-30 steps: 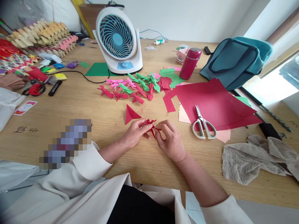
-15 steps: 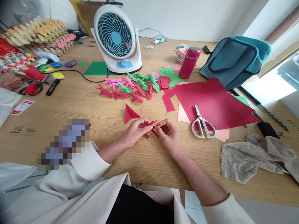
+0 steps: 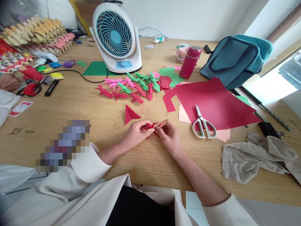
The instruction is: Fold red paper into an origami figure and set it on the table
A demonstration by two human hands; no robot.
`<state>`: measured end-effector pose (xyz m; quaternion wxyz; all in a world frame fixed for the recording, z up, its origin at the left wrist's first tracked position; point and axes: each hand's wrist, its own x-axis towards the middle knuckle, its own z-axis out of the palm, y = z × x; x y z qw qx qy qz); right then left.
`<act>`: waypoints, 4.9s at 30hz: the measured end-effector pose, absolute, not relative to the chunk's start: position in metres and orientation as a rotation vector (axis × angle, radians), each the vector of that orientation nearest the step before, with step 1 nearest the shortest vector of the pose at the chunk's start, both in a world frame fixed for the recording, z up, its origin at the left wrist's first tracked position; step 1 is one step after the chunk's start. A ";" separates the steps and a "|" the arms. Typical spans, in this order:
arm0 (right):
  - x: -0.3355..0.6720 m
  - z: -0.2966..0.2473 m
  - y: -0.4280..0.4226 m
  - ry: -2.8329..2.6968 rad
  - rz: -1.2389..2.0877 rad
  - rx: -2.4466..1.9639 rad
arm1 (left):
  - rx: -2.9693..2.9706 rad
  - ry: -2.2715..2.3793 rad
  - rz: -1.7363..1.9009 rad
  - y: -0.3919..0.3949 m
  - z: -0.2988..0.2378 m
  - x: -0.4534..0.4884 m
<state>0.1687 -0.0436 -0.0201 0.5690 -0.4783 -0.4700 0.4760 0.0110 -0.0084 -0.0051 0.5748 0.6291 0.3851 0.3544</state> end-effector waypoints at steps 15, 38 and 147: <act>0.168 -0.013 -0.045 -1.051 1.182 -1.180 | 1.830 0.990 0.968 -0.008 -0.005 0.009; 0.173 -0.019 -0.047 -1.107 1.182 -1.286 | 2.017 0.940 0.987 -0.007 -0.010 0.007; 0.180 -0.010 -0.045 -0.921 1.439 -1.181 | 2.443 0.593 1.147 -0.005 -0.005 0.002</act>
